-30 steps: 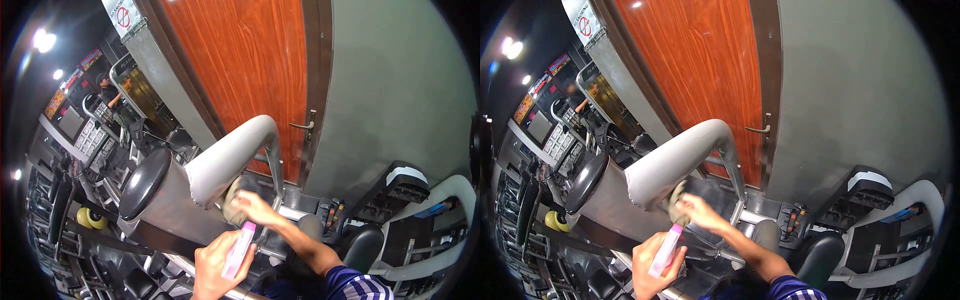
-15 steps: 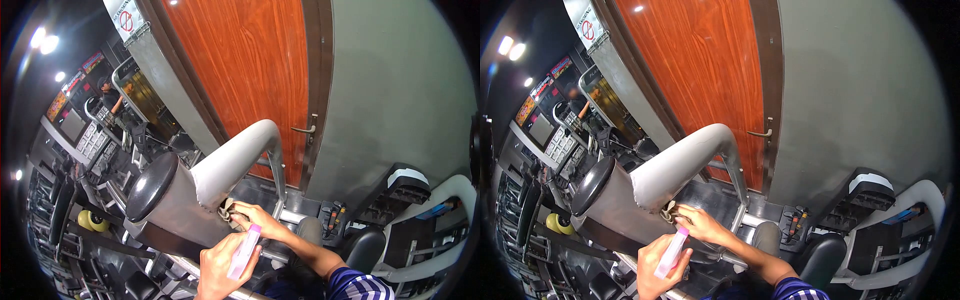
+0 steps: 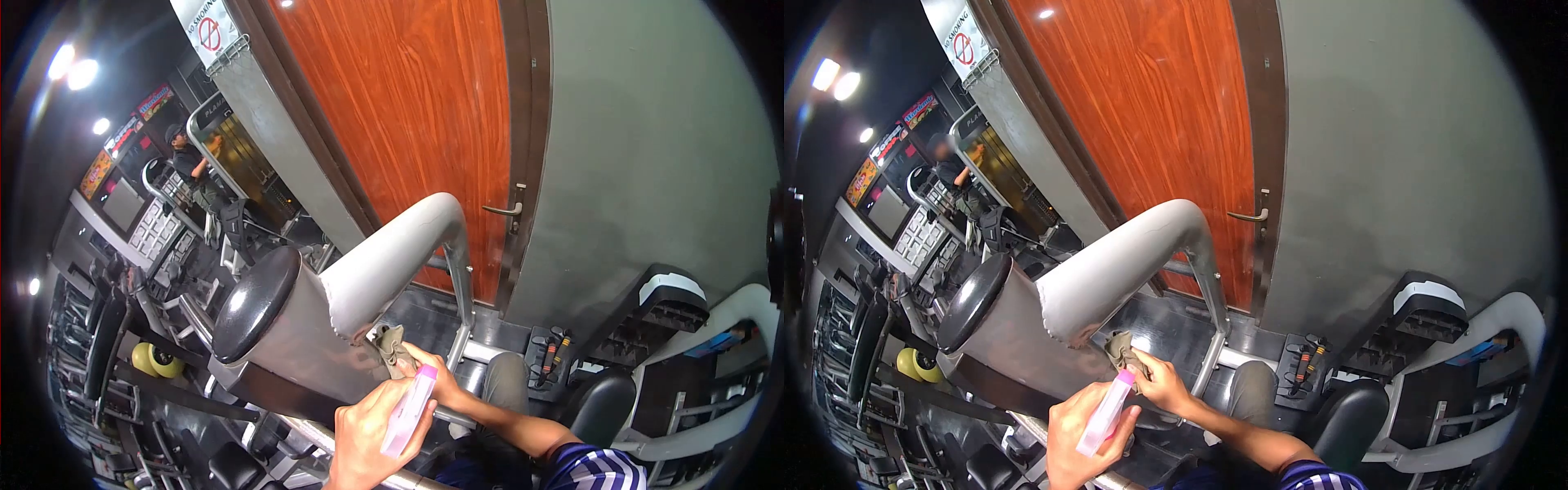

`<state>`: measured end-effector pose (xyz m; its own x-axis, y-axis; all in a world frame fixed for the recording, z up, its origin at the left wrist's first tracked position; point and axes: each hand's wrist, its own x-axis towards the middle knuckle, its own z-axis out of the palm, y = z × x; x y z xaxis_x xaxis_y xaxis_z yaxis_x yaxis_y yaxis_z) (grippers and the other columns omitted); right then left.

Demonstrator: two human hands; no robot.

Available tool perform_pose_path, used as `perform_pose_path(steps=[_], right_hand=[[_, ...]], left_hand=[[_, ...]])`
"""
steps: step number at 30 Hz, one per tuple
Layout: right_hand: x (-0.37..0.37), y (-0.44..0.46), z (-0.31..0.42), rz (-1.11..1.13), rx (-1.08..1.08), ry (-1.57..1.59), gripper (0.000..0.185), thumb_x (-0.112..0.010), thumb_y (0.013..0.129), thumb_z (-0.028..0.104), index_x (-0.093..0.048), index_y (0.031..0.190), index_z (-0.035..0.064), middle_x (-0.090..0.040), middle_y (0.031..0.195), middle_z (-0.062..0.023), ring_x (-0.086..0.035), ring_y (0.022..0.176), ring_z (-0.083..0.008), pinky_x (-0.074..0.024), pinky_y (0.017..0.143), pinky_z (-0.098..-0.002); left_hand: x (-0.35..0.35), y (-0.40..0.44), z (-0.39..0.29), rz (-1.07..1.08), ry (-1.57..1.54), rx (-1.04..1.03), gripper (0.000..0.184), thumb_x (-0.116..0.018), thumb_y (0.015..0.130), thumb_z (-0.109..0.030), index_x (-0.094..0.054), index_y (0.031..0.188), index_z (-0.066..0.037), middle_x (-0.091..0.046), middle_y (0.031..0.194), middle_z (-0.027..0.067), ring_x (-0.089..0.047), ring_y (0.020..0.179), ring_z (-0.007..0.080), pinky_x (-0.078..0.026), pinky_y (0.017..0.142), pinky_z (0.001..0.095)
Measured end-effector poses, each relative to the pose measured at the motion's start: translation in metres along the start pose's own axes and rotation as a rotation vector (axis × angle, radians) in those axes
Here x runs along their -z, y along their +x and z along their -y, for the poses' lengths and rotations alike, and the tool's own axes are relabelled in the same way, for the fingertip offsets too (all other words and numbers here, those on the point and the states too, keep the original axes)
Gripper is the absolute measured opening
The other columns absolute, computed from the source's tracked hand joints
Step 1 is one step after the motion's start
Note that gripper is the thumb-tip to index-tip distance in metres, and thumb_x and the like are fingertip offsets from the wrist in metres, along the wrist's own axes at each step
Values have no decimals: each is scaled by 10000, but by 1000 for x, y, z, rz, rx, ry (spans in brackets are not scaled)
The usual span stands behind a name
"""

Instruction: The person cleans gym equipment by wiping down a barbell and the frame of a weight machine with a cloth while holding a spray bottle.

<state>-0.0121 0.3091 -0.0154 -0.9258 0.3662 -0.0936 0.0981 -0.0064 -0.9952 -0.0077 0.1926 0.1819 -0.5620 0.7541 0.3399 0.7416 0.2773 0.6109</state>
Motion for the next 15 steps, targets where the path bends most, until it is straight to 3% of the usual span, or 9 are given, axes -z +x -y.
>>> perform_pose_path(steps=[3,6,12,15], right_hand=[[-6,-1,-6,-33,125,127,441,-637,882,153,-540,1260,-53,-635,1161,-241,-650,1055,-297,-503,885,-348],[-12,-2,-11,-166,401,38,417,-656,843,102,-572,1217,-62,-612,1209,-247,-628,1113,-301,-512,896,-347],[-10,-14,-3,-143,696,-87,409,-686,788,90,-612,1162,-58,-561,1287,-261,-591,1163,-367,-504,942,-373],[-16,-23,14,-111,674,83,402,-700,769,92,-637,1148,-24,-557,1284,-272,-593,1154,-385,-505,950,-397]], left_hand=[[1,1,-1,-2,19,-21,192,-697,802,-57,-662,990,-32,-654,876,145,-651,746,322,-534,664,360],[0,1,2,-16,25,-47,187,-694,808,-66,-664,990,-38,-660,890,144,-657,763,322,-538,672,363],[2,0,2,9,10,9,193,-679,821,-84,-678,1014,-68,-680,925,134,-671,796,312,-547,690,361],[1,1,1,-15,1,-14,202,-676,821,-84,-682,1023,-77,-684,925,128,-674,798,309,-549,692,360]])
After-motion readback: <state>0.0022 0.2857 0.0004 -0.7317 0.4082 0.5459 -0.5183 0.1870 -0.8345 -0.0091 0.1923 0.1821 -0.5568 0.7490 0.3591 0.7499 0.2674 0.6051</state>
